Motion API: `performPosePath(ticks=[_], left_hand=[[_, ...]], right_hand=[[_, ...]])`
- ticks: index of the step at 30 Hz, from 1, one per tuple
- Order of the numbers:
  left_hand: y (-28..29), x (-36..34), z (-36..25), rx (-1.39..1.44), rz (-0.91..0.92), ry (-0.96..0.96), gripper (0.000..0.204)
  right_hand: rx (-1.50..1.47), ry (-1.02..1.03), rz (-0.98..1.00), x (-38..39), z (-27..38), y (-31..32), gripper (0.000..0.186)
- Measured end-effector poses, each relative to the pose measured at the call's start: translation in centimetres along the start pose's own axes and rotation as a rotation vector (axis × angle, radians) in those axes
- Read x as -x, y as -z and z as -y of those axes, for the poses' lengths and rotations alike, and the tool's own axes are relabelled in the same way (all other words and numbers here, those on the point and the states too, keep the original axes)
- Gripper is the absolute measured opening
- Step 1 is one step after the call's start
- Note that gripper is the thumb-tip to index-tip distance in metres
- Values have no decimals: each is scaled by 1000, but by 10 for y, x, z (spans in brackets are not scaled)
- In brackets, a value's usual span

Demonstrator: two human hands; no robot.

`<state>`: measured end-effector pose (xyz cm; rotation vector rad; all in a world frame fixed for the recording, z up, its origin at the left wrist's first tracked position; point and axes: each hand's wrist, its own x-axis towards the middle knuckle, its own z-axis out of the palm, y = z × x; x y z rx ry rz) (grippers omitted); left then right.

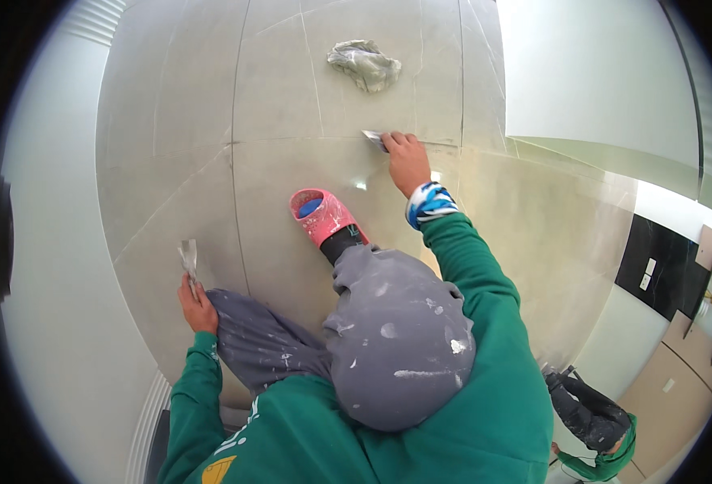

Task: The person applies grout to the joints between floor tiles using a putty knife and a trowel, then wipes the excess away with a cloth.

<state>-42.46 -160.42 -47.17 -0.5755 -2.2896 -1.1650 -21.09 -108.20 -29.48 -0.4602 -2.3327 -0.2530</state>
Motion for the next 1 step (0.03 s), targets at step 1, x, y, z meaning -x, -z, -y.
performPosePath(ticks=[1], left_hand=[[1,0,0,-1,0,0,41]], right_hand=[[-25,24,-22,-9,6,-6,41]])
